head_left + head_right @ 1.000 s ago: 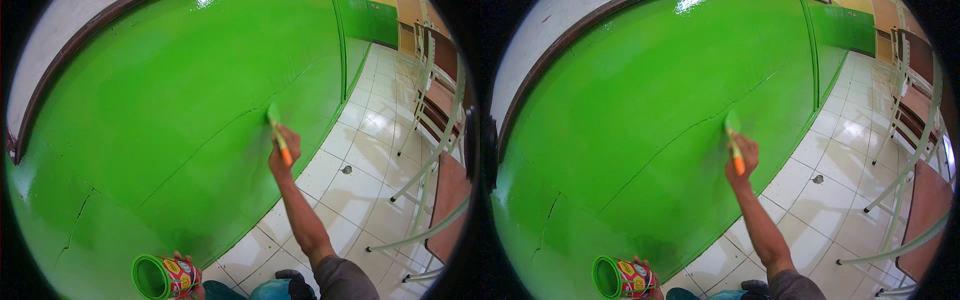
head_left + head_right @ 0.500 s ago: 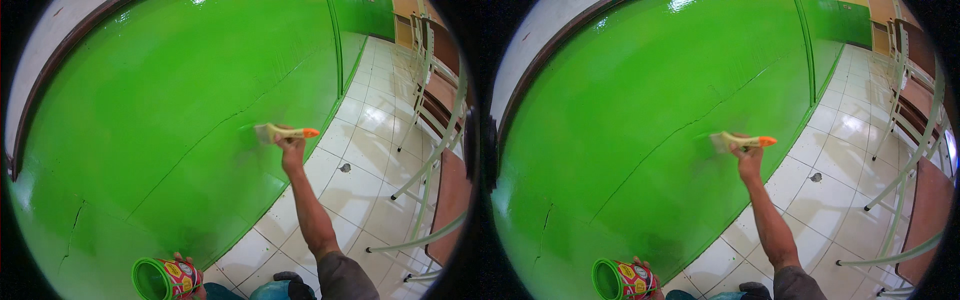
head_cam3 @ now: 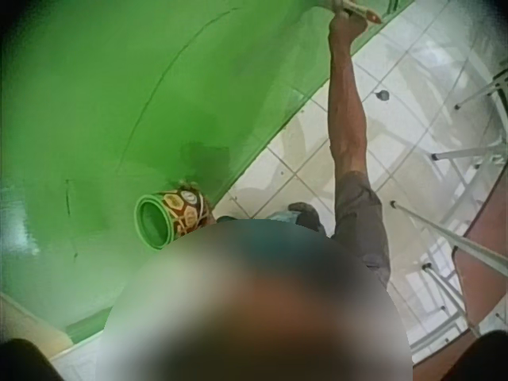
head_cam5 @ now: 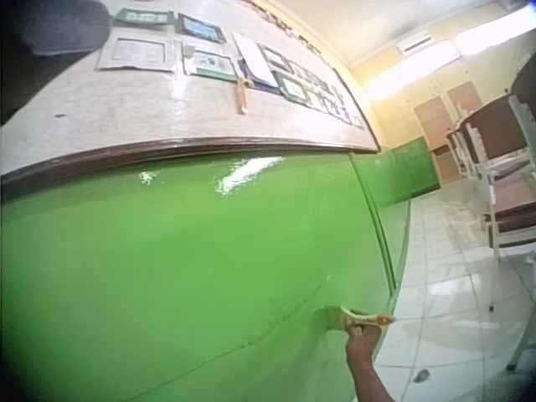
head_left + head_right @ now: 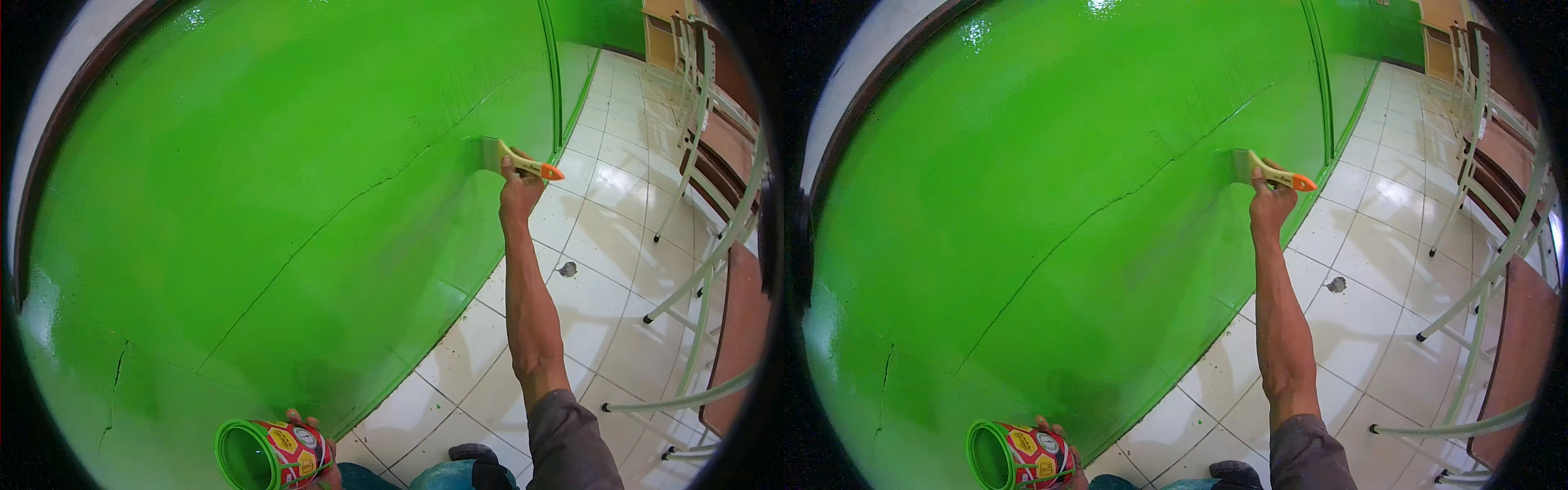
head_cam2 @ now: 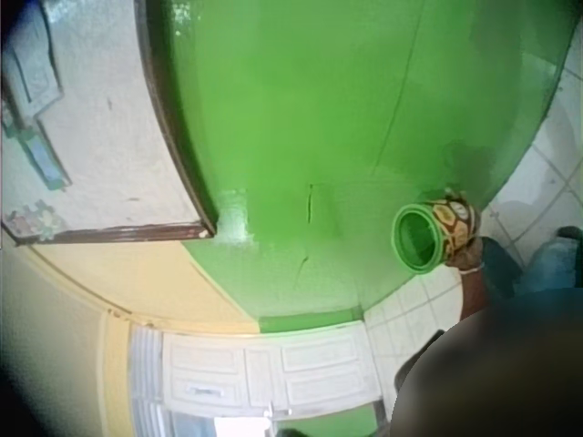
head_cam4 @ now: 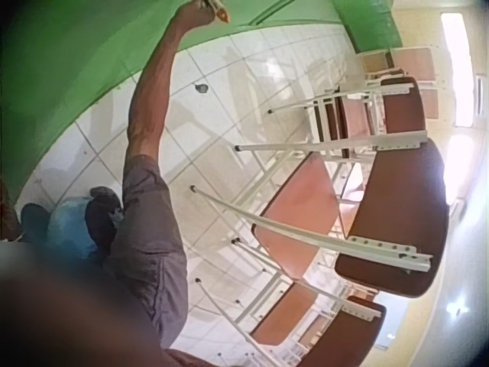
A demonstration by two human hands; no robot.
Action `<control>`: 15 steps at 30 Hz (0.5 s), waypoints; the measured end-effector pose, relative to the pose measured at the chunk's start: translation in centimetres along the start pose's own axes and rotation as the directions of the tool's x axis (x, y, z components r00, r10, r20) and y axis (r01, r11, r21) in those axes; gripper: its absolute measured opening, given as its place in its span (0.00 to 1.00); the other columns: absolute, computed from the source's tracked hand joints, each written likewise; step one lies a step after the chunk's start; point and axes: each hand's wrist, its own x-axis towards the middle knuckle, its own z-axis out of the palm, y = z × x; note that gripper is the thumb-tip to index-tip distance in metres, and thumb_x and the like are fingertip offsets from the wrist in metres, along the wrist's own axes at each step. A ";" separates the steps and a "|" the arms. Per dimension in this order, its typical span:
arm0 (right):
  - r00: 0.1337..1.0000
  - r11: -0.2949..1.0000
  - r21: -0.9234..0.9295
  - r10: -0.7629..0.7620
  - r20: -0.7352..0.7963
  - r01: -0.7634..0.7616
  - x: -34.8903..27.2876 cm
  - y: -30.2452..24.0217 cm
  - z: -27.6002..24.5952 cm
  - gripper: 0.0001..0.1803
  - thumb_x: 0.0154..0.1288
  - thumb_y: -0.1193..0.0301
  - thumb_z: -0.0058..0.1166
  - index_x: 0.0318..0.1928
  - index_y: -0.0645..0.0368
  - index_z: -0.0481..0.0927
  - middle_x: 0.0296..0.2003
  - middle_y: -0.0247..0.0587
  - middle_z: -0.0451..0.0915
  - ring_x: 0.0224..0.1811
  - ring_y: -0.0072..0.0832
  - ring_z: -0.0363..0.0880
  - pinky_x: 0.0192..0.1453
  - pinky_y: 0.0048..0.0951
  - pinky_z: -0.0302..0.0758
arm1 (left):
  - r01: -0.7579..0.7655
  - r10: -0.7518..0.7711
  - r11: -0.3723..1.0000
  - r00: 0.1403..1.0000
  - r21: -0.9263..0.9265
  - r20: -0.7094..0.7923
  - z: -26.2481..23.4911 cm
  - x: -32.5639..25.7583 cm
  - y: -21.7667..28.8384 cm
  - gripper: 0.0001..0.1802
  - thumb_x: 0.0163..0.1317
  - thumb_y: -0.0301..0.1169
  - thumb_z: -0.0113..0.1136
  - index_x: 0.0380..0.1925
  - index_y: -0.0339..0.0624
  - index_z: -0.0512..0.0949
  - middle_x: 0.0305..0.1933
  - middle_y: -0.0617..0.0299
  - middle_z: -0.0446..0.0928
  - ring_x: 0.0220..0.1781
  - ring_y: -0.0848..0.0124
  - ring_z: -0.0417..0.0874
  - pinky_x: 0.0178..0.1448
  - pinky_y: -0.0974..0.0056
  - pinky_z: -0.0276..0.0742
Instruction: Painting a green wall using a paintbrush and a container of green paint.
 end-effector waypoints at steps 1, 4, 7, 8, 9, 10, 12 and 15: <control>0.995 0.993 -0.086 -0.089 -0.052 0.084 -0.1 -0.1 -0.2 0.16 0.65 0.76 0.63 0.52 0.68 0.81 0.45 0.46 0.83 0.46 0.30 0.81 0.54 0.31 0.77 | -0.002 0.002 1.000 1.000 -0.001 0.005 -0.2 0.0 -0.1 0.41 0.61 0.48 0.62 0.71 0.46 0.63 0.76 0.48 0.60 0.78 0.48 0.57 0.80 0.42 0.53; 0.951 0.952 -0.176 -0.276 -0.139 0.250 -1.3 0.0 0.2 0.13 0.66 0.77 0.62 0.51 0.65 0.82 0.47 0.44 0.83 0.48 0.30 0.80 0.54 0.31 0.77 | -0.006 0.006 1.000 1.000 0.000 0.016 -0.6 0.1 -0.1 0.39 0.63 0.49 0.60 0.71 0.45 0.64 0.75 0.48 0.62 0.78 0.49 0.59 0.79 0.43 0.54; 0.861 0.856 -0.278 -0.487 -0.146 0.437 -2.4 0.7 -0.2 0.12 0.64 0.81 0.62 0.48 0.61 0.83 0.45 0.43 0.83 0.47 0.33 0.80 0.52 0.32 0.77 | -0.005 0.005 1.000 1.000 0.001 0.028 1.3 0.2 -0.7 0.38 0.64 0.50 0.59 0.71 0.45 0.65 0.75 0.48 0.63 0.77 0.49 0.60 0.79 0.43 0.54; 0.800 0.767 -0.368 -0.593 -0.095 0.525 -2.8 1.0 -0.5 0.12 0.63 0.82 0.62 0.48 0.60 0.83 0.45 0.43 0.83 0.47 0.35 0.80 0.52 0.32 0.77 | 0.015 -0.015 1.000 1.000 -0.023 0.021 2.6 -0.2 -0.9 0.39 0.63 0.50 0.60 0.71 0.46 0.64 0.75 0.47 0.62 0.77 0.47 0.60 0.78 0.41 0.57; 0.841 0.805 -0.323 -0.539 -0.048 0.497 -3.9 1.0 -0.2 0.15 0.59 0.82 0.64 0.48 0.60 0.84 0.45 0.45 0.83 0.46 0.38 0.80 0.52 0.35 0.77 | 0.034 -0.033 0.998 0.999 -0.044 0.012 3.9 -0.3 -1.1 0.40 0.63 0.50 0.61 0.72 0.47 0.63 0.76 0.46 0.61 0.77 0.44 0.59 0.77 0.39 0.59; 0.842 0.804 -0.327 -0.538 -0.046 0.496 -5.0 1.4 -0.2 0.15 0.59 0.82 0.64 0.48 0.60 0.84 0.45 0.45 0.83 0.46 0.38 0.80 0.52 0.35 0.77 | 0.037 -0.037 0.998 0.999 -0.045 0.008 4.0 -0.3 -1.2 0.40 0.63 0.50 0.61 0.72 0.47 0.63 0.76 0.46 0.61 0.77 0.44 0.59 0.77 0.39 0.59; 0.751 0.631 -0.445 -0.638 0.167 0.635 -7.1 2.3 -0.4 0.17 0.56 0.82 0.65 0.48 0.59 0.84 0.43 0.46 0.83 0.46 0.39 0.80 0.52 0.37 0.77 | 0.038 -0.041 0.998 0.998 0.041 0.054 4.2 -0.3 -1.3 0.47 0.54 0.45 0.70 0.73 0.47 0.61 0.77 0.47 0.57 0.78 0.45 0.55 0.78 0.39 0.55; 0.835 0.742 -0.407 -0.539 0.109 0.533 -11.3 2.1 0.4 0.18 0.55 0.80 0.66 0.48 0.58 0.84 0.42 0.46 0.83 0.45 0.41 0.80 0.51 0.37 0.77 | 0.028 -0.050 0.984 0.991 0.174 0.121 4.1 -0.1 -1.2 0.61 0.40 0.38 0.84 0.74 0.48 0.58 0.80 0.47 0.52 0.81 0.46 0.49 0.81 0.40 0.48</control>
